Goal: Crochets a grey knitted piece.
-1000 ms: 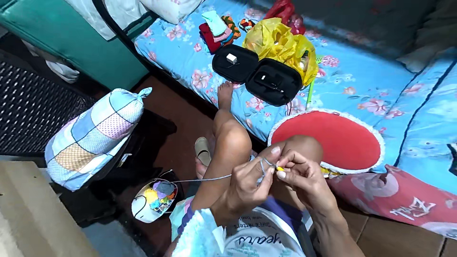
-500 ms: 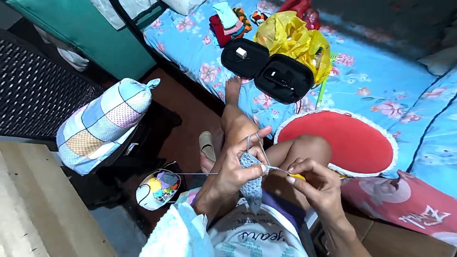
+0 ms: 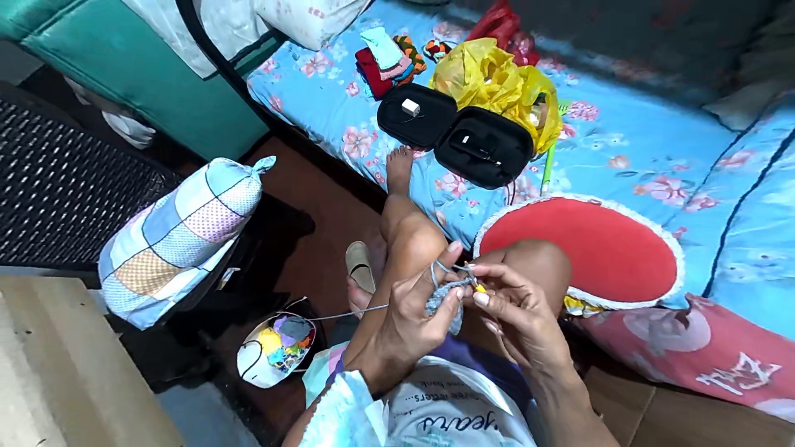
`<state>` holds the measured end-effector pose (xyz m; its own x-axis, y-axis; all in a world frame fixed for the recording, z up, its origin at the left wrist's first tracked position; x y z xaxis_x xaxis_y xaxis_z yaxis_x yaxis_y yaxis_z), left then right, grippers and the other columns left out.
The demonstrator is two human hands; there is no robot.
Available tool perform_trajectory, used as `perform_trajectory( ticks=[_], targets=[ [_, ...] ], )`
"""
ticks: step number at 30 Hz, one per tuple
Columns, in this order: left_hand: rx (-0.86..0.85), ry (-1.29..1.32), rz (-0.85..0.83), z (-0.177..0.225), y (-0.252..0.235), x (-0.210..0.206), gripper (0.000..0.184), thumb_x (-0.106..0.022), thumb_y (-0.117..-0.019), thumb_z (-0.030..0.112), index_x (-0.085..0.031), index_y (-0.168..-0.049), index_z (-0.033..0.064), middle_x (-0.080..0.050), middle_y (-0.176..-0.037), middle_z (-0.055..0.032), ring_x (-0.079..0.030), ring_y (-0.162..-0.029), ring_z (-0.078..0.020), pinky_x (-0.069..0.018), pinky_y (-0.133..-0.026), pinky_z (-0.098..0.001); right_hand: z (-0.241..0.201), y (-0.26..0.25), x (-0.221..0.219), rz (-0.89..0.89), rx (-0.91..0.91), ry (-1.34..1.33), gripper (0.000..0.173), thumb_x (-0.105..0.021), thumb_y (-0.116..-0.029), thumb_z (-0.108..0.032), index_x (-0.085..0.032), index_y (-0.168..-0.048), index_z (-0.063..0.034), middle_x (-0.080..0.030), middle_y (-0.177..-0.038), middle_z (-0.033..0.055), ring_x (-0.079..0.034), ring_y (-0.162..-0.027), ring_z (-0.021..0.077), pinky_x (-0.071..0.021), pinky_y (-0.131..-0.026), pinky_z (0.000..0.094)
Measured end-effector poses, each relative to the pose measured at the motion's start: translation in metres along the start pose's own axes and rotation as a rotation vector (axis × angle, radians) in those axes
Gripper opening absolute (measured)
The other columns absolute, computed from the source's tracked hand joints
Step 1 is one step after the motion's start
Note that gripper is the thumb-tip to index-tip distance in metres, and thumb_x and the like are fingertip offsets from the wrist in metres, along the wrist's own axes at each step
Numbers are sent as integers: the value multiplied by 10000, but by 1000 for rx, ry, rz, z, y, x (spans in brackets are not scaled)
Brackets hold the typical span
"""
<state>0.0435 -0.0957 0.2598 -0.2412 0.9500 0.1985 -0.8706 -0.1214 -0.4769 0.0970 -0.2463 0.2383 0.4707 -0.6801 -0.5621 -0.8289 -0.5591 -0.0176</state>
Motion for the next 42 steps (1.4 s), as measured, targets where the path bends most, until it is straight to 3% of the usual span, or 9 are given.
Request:
perform_trajectory(
  ticks=[11,14,21,26,30,35,37,40,42],
  targets=[
    [193,121,-20,-4,-4,3,672,-601,-890,-84,-283,-1463,-229,-709,-1004,-123,-681,-952,-77,-565,-908,-246,5,-4,-11,97,251,393,311,-667,-869,56,-705,-1172,2,-728,-1093,2,-685,-973,50,-576,-873,201],
    [231,122,-19,-3,-9,7,622,-628,-907,-40,-362,-1448,-198,-702,-984,-111,-677,-880,-82,-578,-831,-241,1,-6,-8,84,220,346,361,-646,-848,79,-682,-1203,24,-719,-1035,-1,-649,-810,9,-552,-710,152],
    [274,-84,-49,-4,-14,55,227,-638,-982,163,-682,-806,27,-634,-721,43,-574,-641,38,-485,-599,-138,-5,-7,1,138,71,-24,330,-658,-843,91,-706,-1160,13,-743,-988,66,-537,-552,-31,-426,-461,120],
    [376,499,-170,-10,-6,72,299,-598,-1020,359,-782,-889,163,-753,-916,67,-704,-875,-29,-583,-806,-222,-2,-4,-9,118,58,-41,323,-670,-839,85,-708,-1147,-1,-739,-983,63,-550,-571,-31,-437,-475,120],
    [480,1021,316,-17,-4,56,236,-658,-949,259,-793,-831,105,-758,-890,-57,-725,-950,-174,-554,-951,-350,-1,-7,-12,121,47,-129,315,-660,-842,101,-709,-1141,12,-739,-980,90,-541,-544,-26,-437,-463,119],
    [289,561,195,-13,-6,43,471,-584,-1028,227,-525,-1495,229,-686,-1262,-62,-681,-1087,-161,-567,-931,-318,1,-1,-14,62,18,-168,328,-676,-855,78,-705,-1170,-9,-744,-962,80,-559,-567,-22,-443,-476,123],
    [227,-86,92,-8,-8,38,627,-539,-1001,106,-298,-1571,7,-641,-1254,-95,-644,-1002,-99,-549,-852,-242,-1,1,-16,66,34,-174,328,-686,-853,72,-708,-1169,-12,-744,-962,79,-560,-568,-22,-445,-478,123],
    [92,-773,129,-4,-9,44,261,-610,-951,162,-715,-1075,-41,-729,-914,-112,-682,-771,-171,-564,-701,-312,-6,2,-18,91,64,-185,331,-681,-853,76,-704,-1173,-7,-738,-1007,96,-552,-557,-17,-448,-472,129],
    [102,-749,101,-3,-6,60,327,-648,-947,250,-651,-689,50,-638,-721,-61,-619,-698,-157,-504,-638,-309,-9,4,-18,102,76,-212,322,-679,-860,77,-701,-1171,-5,-740,-1013,105,-558,-554,-12,-453,-470,133]
  ],
)
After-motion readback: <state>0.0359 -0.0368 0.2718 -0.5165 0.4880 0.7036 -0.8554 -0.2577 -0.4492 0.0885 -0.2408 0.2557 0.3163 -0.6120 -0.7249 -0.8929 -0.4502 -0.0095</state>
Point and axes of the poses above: each hand's wrist, its own y-axis away from the middle knuckle, its own x-axis out of the back of the hand, z = x × y, the point moved 3 cm from there along -y, towards the middle knuckle
